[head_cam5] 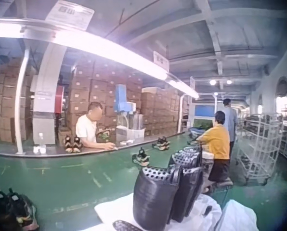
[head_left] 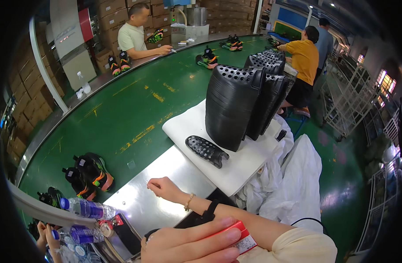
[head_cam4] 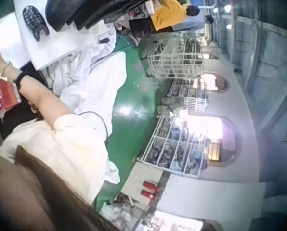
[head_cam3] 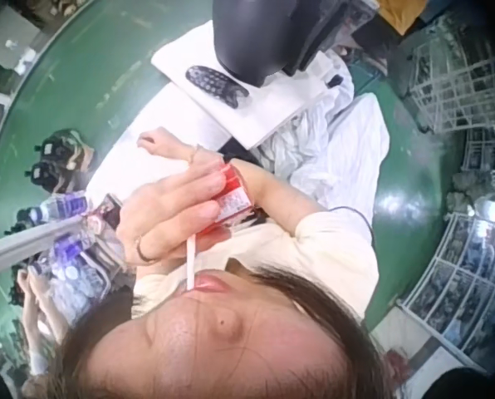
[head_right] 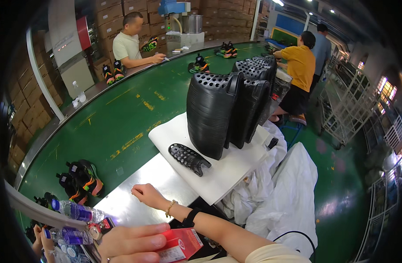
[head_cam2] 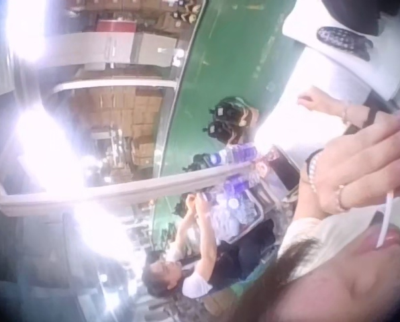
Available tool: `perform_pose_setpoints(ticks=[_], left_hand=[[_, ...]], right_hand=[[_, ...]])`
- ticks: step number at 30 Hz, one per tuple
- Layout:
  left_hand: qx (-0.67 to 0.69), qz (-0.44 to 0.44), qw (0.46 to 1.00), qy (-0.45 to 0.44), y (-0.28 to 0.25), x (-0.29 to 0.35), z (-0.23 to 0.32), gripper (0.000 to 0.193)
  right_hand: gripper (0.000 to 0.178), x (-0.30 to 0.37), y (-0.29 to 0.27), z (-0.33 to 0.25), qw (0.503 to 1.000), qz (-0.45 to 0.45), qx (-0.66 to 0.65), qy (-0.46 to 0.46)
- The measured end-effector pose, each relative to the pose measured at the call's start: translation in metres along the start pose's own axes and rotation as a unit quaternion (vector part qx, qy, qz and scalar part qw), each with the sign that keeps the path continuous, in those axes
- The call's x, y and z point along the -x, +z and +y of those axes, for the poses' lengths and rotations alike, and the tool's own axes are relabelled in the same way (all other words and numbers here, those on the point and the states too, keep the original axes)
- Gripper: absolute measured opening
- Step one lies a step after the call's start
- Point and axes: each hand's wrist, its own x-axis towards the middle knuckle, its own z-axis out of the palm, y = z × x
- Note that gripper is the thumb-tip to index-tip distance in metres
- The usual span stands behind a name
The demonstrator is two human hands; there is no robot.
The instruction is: Inspecting and assembling shoe components on a production line.
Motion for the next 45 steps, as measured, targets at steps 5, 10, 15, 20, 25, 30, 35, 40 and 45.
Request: perform_pose_setpoints(ticks=[5, 10, 15, 20, 25, 30, 35, 40, 45], left_hand=[[0.033, 0.080, 0.996, -0.021, 0.009, 0.011, -0.007, 0.043], [0.031, 0.139, 0.988, 0.058, 0.008, 0.015, -0.024, 0.047], [-0.006, 0.098, 0.995, 0.020, -0.003, 0.012, -0.022, 0.050], [-0.027, 0.034, 0.995, 0.090, -0.018, 0.031, -0.040, 0.052], [-0.032, 0.006, 0.999, 0.021, -0.026, 0.028, -0.033, 0.053], [-0.033, -0.007, 0.999, 0.042, -0.023, 0.022, -0.036, 0.057], [0.002, 0.004, 1.000, -0.017, -0.023, 0.016, -0.026, 0.061], [-0.009, 0.038, 0.999, -0.014, -0.017, 0.027, -0.025, 0.057], [-0.020, 0.090, 0.996, -0.003, -0.010, 0.028, -0.027, 0.054]], right_hand=[[0.026, -0.002, -0.008, 0.009, 1.000, 0.010, 0.028, -0.001], [0.025, -0.004, -0.009, 0.003, 0.999, 0.021, 0.030, 0.017], [0.023, -0.002, -0.007, 0.003, 0.999, 0.021, 0.015, 0.022], [0.022, -0.003, -0.004, 0.002, 0.999, 0.016, 0.033, 0.018], [0.022, -0.002, -0.007, 0.003, 0.999, 0.019, 0.026, 0.016], [0.021, -0.002, -0.008, 0.002, 0.999, 0.017, 0.041, 0.010], [0.022, -0.001, -0.011, -0.001, 0.999, 0.012, 0.031, 0.030], [0.022, -0.001, -0.006, -0.002, 0.999, 0.014, 0.030, 0.017], [0.021, -0.001, -0.012, 0.000, 0.998, 0.018, 0.056, 0.016]])
